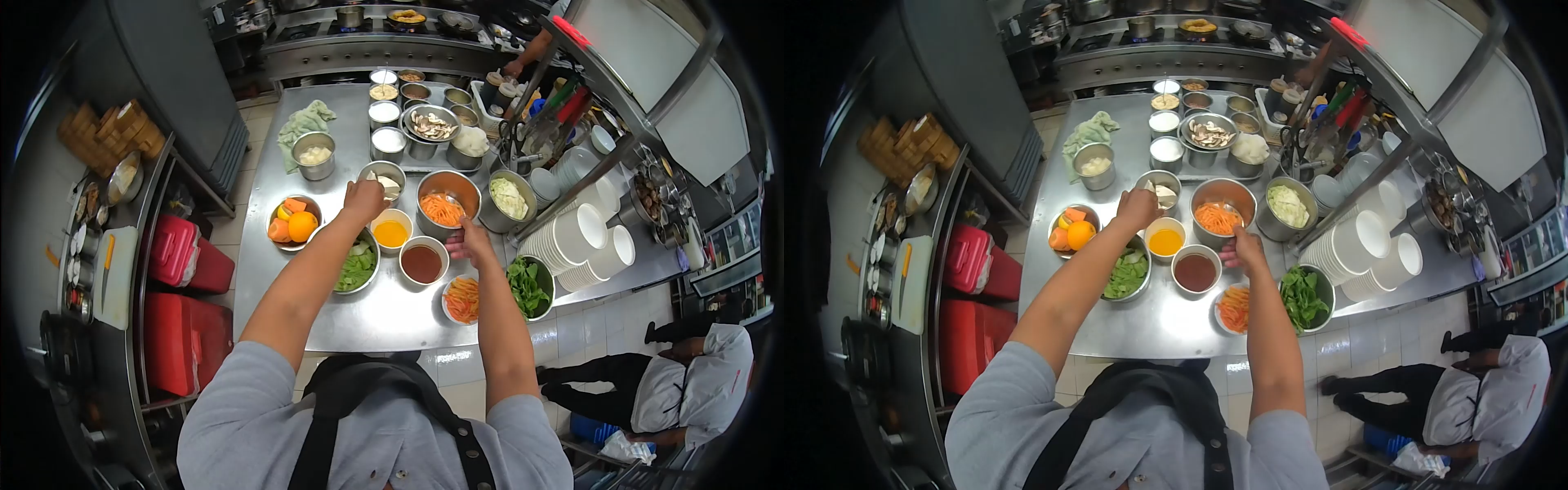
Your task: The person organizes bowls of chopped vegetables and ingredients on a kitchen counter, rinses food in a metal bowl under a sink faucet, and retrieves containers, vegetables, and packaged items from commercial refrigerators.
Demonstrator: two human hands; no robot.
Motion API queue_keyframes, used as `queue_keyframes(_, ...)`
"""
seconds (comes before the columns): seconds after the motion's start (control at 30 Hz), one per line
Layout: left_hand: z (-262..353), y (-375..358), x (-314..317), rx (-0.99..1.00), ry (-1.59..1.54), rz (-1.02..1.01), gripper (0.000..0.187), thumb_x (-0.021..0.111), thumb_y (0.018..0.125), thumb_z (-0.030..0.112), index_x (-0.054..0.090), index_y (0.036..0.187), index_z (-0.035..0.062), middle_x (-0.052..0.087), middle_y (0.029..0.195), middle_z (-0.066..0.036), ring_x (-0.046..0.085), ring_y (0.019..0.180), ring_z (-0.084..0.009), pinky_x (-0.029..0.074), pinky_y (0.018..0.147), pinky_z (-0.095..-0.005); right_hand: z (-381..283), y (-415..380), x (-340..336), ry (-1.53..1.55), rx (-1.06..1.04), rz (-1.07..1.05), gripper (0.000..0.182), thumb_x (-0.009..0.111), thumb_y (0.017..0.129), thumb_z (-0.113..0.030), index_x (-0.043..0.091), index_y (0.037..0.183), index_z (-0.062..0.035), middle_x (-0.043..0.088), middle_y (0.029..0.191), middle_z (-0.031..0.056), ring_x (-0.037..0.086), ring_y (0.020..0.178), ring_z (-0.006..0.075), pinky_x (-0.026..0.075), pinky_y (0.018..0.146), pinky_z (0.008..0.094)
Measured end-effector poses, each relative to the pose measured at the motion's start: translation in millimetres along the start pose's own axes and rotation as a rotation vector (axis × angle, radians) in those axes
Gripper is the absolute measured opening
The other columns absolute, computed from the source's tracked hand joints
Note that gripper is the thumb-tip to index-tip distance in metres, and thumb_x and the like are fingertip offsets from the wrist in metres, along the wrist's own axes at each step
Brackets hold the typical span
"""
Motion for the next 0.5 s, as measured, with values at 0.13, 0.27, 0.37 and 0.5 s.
queue_keyframes(0.13, -21, -3, -7, -0.032, -0.179, -0.055, 0.025, 0.072, 0.074, 0.030, 0.070, 0.083, 0.0073, 0.068, 0.089, -0.012, 0.063, 0.091, -0.0296, 0.047, 0.084, -0.0399, -69, -41, -25, -0.760, -0.294, 0.516, 0.062, 0.054, 0.086, -0.049, 0.051, 0.114, 0.0067, 0.059, 0.105, 0.0230, 0.062, 0.094, 0.0336, 0.048, 0.080, 0.0404)
queue_keyframes(0.27, -24, -23, -42, 0.086, -0.358, 0.179, 0.018, 0.071, 0.076, 0.023, 0.068, 0.082, 0.0063, 0.066, 0.093, -0.012, 0.059, 0.095, -0.0308, 0.046, 0.085, -0.0384, -94, -37, -44, -0.799, -0.532, 0.730, 0.069, 0.060, 0.082, -0.047, 0.048, 0.123, 0.0074, 0.048, 0.124, 0.0246, 0.054, 0.111, 0.0381, 0.044, 0.092, 0.0435)
queue_keyframes(0.37, -34, -53, -72, 0.204, -0.490, 0.407, 0.013, 0.071, 0.076, 0.016, 0.068, 0.084, 0.0059, 0.064, 0.096, -0.011, 0.057, 0.092, -0.0292, 0.046, 0.081, -0.0377, -83, -10, -46, -0.841, -0.366, 0.548, 0.073, 0.055, 0.084, -0.050, 0.044, 0.131, 0.0045, 0.042, 0.134, 0.0279, 0.044, 0.123, 0.0379, 0.035, 0.103, 0.0428)
queue_keyframes(0.5, -71, -102, -92, -0.026, -0.755, 0.402, 0.012, 0.070, 0.077, 0.012, 0.067, 0.084, 0.0026, 0.064, 0.094, -0.010, 0.060, 0.090, -0.0239, 0.046, 0.082, -0.0332, -69, 14, -39, -0.722, -0.518, 0.477, 0.070, 0.057, 0.083, -0.047, 0.044, 0.129, 0.0051, 0.043, 0.131, 0.0274, 0.043, 0.123, 0.0405, 0.035, 0.103, 0.0413)
Point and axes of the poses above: each hand's wrist, its own y-axis towards the middle knuckle, its own x-axis out of the palm, z = x × y, the point moved 8 cm from there along y, towards the middle knuckle
